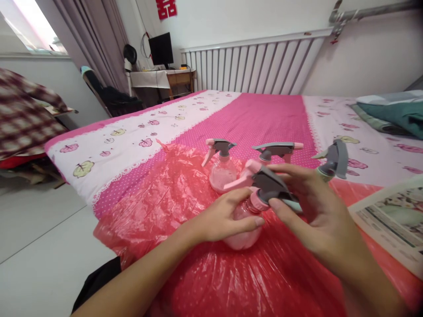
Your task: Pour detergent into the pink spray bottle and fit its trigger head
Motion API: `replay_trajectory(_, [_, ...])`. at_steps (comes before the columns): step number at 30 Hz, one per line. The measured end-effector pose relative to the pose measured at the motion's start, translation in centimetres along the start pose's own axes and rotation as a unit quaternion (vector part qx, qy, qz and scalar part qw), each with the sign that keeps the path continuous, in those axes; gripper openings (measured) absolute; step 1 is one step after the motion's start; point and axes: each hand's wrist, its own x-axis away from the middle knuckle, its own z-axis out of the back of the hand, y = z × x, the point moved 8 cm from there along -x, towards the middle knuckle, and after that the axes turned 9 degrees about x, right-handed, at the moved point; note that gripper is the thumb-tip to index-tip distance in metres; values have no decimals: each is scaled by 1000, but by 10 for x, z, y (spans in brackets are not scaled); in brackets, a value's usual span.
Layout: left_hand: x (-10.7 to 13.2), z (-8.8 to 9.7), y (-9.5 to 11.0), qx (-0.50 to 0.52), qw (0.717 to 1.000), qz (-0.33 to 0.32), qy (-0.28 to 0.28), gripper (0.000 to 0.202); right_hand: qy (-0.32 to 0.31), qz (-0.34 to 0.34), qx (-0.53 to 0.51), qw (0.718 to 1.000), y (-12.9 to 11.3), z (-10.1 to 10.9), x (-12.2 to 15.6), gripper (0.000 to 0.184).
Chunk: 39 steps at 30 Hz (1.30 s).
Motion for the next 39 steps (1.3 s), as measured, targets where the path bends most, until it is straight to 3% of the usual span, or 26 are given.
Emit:
replay_trajectory(3, [3, 1, -4, -18, 999, 35, 13, 54, -33, 23, 31, 999, -2, -6, 0, 34])
replay_trajectory(7, [5, 2, 0, -15, 999, 37, 27, 61, -14, 26, 36, 999, -4, -4, 0, 31])
replay_trajectory(12, [2, 0, 4, -15, 1000, 19, 6, 58, 9, 12, -19, 1000, -3, 2, 0, 26])
replay_trajectory(17, [2, 2, 3, -29, 999, 10, 7, 76, 34, -6, -36, 999, 2, 5, -3, 22])
replay_trajectory(23, [1, -1, 3, 4, 999, 7, -43, 81, 65, -21, -46, 997, 3, 9, -2, 19])
replay_trajectory(29, [-1, -4, 9, 8, 997, -38, -70, 101, 66, -41, -75, 994, 7, 9, 1, 19])
replay_trajectory(39, [2, -4, 7, -5, 998, 1, -66, 111, 63, -22, -66, 996, 2, 7, -2, 17])
